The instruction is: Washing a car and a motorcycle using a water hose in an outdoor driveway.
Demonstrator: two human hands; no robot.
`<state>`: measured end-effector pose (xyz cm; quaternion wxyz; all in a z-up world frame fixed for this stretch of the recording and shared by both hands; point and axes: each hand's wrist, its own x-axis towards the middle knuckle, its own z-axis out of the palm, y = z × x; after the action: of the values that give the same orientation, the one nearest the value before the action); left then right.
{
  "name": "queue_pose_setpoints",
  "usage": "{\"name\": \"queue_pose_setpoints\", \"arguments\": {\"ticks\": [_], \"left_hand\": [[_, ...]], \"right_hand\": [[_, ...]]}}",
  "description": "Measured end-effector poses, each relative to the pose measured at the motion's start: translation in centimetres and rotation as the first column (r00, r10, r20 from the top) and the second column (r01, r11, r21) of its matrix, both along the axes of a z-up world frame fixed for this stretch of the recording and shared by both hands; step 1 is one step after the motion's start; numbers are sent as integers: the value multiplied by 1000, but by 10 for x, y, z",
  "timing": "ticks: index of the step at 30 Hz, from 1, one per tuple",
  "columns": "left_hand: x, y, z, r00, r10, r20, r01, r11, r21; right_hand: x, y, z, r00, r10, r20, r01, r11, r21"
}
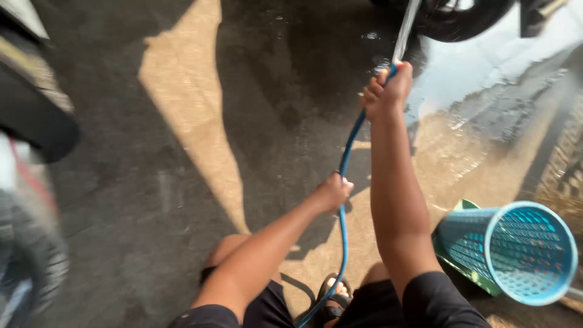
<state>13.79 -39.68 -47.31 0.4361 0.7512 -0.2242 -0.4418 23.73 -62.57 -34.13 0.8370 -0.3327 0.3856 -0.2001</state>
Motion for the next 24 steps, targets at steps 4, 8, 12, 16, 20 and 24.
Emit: {"name": "queue_pose_setpoints", "arguments": {"ticks": [4,8,12,16,20,24], "left_hand": [[4,11,-11,997,-83,1,83,995,-63],[-1,15,23,970,-243,-13,243,970,-6],[-18,26,28,908,-411,-77,419,893,165],[-21,24,-14,753,-585,302,572,808,140],[-19,34,31,961,-268,72,249,948,197],[-17,41,58,982,-189,-20,188,947,260]], "right_hand": [[-10,3,-7,997,-77,-11,77,997,-28],[-37,-12,-17,980,-153,-124,156,988,17],[-54,3,-30,967,-145,-208,151,988,17],[-39,21,-25,999,22,-46,-24,999,-32],[-35,22,-39,989,16,-150,-15,1000,11],[-32,17,-60,990,40,-139,-32,998,57]]}}
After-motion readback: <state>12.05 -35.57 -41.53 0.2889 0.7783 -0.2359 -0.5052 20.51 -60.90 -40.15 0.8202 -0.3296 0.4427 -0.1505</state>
